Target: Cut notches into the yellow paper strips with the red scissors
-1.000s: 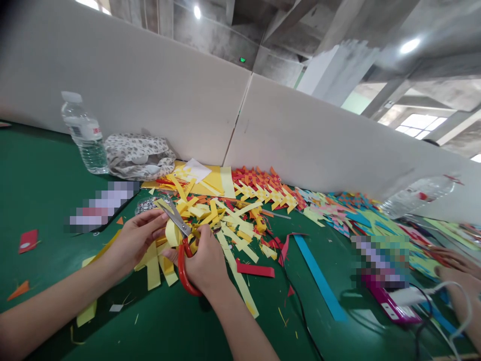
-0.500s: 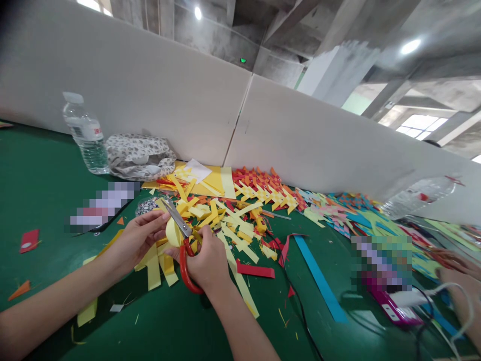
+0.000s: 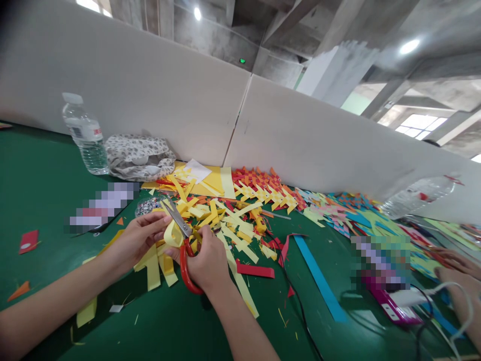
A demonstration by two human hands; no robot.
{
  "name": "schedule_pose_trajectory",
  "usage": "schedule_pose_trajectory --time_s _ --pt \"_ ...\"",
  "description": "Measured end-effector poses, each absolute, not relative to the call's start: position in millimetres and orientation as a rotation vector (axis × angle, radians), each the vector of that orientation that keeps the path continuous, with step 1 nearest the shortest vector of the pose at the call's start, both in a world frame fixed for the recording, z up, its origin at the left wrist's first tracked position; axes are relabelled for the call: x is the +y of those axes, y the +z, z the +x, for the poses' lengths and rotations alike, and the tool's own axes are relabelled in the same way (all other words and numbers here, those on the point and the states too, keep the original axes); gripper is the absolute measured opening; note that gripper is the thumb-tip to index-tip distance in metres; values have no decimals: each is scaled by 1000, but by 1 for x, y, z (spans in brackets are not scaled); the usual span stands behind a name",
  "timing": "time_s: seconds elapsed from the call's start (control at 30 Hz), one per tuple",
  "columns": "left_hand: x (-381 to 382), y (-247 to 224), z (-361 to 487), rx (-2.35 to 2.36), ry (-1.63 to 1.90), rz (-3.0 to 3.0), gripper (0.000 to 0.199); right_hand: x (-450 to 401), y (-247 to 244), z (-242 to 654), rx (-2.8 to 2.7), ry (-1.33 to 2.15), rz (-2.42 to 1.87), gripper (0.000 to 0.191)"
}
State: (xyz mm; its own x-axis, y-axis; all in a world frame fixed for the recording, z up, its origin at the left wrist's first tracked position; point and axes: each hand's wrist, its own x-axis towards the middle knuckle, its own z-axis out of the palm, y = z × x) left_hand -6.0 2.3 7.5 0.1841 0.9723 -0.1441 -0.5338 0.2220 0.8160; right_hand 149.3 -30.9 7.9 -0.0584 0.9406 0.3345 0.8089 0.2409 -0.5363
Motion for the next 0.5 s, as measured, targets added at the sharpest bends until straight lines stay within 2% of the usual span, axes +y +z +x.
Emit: schedule_pose_trajectory --time_s 0.5 --pt "0 10 -6 852 1204 817 12 -31 10 150 -1863 319 -1584 32"
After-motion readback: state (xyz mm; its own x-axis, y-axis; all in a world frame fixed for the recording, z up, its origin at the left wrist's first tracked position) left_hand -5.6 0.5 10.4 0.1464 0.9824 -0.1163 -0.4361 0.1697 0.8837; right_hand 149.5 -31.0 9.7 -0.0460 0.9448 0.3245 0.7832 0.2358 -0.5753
